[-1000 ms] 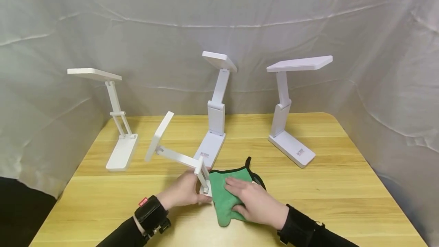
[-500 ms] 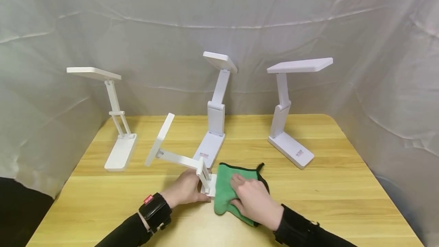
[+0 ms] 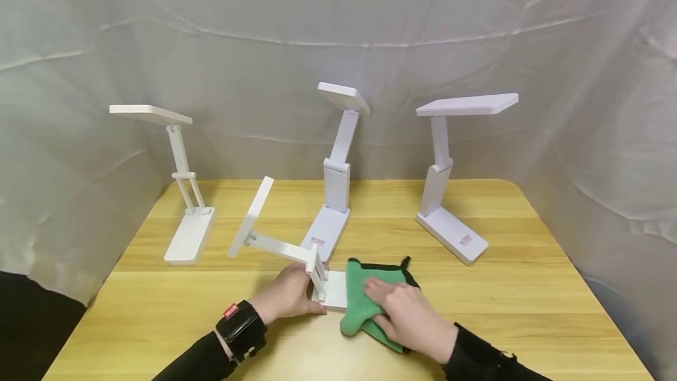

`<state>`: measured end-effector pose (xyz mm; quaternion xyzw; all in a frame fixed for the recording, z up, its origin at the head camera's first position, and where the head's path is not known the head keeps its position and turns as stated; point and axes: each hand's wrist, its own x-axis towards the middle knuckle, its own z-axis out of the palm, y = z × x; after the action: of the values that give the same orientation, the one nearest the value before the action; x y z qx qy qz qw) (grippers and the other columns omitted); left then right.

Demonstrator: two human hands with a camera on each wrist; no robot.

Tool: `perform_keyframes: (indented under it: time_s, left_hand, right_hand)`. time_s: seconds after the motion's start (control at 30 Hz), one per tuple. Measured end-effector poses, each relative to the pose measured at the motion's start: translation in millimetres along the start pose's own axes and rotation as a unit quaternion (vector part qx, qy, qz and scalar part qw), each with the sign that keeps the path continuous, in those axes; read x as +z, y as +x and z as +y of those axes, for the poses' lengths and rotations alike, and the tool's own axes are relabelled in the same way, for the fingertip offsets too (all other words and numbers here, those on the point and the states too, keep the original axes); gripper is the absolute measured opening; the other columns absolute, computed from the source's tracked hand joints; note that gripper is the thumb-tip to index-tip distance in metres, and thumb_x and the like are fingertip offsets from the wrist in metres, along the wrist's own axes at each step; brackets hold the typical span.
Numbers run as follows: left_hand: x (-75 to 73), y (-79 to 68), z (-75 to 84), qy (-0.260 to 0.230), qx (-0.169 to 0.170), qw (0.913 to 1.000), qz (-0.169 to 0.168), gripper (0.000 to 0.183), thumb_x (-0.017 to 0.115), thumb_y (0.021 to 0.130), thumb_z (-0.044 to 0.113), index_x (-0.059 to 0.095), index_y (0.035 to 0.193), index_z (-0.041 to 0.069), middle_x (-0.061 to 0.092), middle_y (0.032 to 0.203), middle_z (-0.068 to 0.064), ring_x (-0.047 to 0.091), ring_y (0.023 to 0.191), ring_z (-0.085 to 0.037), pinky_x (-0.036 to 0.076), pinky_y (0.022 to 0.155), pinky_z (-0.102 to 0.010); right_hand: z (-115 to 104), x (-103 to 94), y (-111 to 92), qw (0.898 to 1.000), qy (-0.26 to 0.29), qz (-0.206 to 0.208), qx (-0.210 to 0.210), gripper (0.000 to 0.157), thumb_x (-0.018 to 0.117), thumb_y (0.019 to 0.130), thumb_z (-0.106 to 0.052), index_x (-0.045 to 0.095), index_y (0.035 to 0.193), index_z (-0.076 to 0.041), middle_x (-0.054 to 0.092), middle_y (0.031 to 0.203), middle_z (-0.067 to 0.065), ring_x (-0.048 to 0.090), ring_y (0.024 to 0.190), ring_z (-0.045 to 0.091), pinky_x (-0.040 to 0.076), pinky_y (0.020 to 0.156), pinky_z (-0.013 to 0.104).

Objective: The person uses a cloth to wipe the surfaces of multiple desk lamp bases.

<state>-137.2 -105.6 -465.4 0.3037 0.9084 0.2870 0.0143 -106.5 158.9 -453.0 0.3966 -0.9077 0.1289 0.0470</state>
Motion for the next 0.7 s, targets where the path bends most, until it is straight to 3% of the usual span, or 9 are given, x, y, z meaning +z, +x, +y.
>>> perform_keyframes:
  time_s: [0.17, 0.33, 0.4, 0.5, 0.6, 0.7]
  left_hand:
    - [1.1, 0.1, 0.5, 0.013, 0.010, 0.9999, 0.004, 0.077, 0.085, 0.060, 0.030, 0.051, 0.123, 0.003, 0.063, 0.111, -0.009, 0.059, 0.101, -0.024, 0.049, 0.093, -0.039]
    - [3.7, 2.2, -0.1, 0.045, 0.036, 0.9981, 0.025, 0.054, 0.082, 0.063, 0.027, 0.061, 0.110, 0.010, 0.064, 0.095, 0.000, 0.059, 0.086, -0.016, 0.052, 0.082, -0.033]
    - [3.4, 2.1, 0.3, 0.043, 0.034, 0.9981, 0.028, 0.054, 0.083, 0.062, 0.027, 0.061, 0.108, 0.011, 0.064, 0.094, 0.000, 0.059, 0.086, -0.017, 0.052, 0.082, -0.033]
    - [1.5, 1.0, 0.8, 0.029, 0.019, 0.9992, 0.020, 0.066, 0.086, 0.060, 0.030, 0.057, 0.114, 0.007, 0.065, 0.103, -0.004, 0.060, 0.094, -0.020, 0.051, 0.088, -0.036]
    - [0.9, 0.9, 1.7, 0.018, 0.004, 0.9998, 0.010, 0.073, 0.087, 0.057, 0.032, 0.054, 0.116, 0.005, 0.063, 0.106, -0.006, 0.060, 0.098, -0.022, 0.050, 0.091, -0.037]
    - [1.3, 1.1, 1.4, 0.018, 0.002, 0.9998, 0.010, 0.076, 0.088, 0.056, 0.032, 0.053, 0.117, 0.004, 0.063, 0.109, -0.006, 0.059, 0.101, -0.023, 0.049, 0.093, -0.037]
  right_hand:
    - [-2, -2.7, 17, 0.999, -0.020, -0.024, 0.022, 0.059, 0.067, 0.084, -0.041, 0.058, 0.126, -0.001, 0.056, 0.130, 0.020, 0.055, 0.116, 0.031, 0.051, 0.089, 0.048]
    - [-17, 9.9, 34, 0.998, -0.067, -0.018, -0.006, 0.065, 0.066, 0.085, -0.042, 0.052, 0.130, 0.003, 0.051, 0.135, 0.020, 0.047, 0.126, 0.030, 0.045, 0.097, 0.048]
    - [-21, 12.1, 30, 0.997, -0.077, -0.008, -0.025, 0.061, 0.067, 0.084, -0.035, 0.053, 0.131, 0.001, 0.052, 0.135, 0.018, 0.047, 0.126, 0.028, 0.046, 0.096, 0.046]
    - [-19, 8.7, 16, 0.999, -0.042, -0.004, -0.029, 0.055, 0.070, 0.081, -0.023, 0.055, 0.130, -0.003, 0.053, 0.135, 0.015, 0.049, 0.124, 0.026, 0.047, 0.096, 0.045]
    - [-10, 0.7, 2, 1.000, -0.014, -0.011, 0.008, 0.051, 0.071, 0.081, -0.021, 0.058, 0.128, -0.005, 0.055, 0.132, 0.014, 0.054, 0.118, 0.027, 0.051, 0.090, 0.045]
    - [-4, -5.3, 2, 0.999, -0.019, -0.018, 0.042, 0.050, 0.070, 0.083, -0.028, 0.059, 0.124, -0.002, 0.057, 0.129, 0.018, 0.057, 0.113, 0.031, 0.054, 0.083, 0.046]
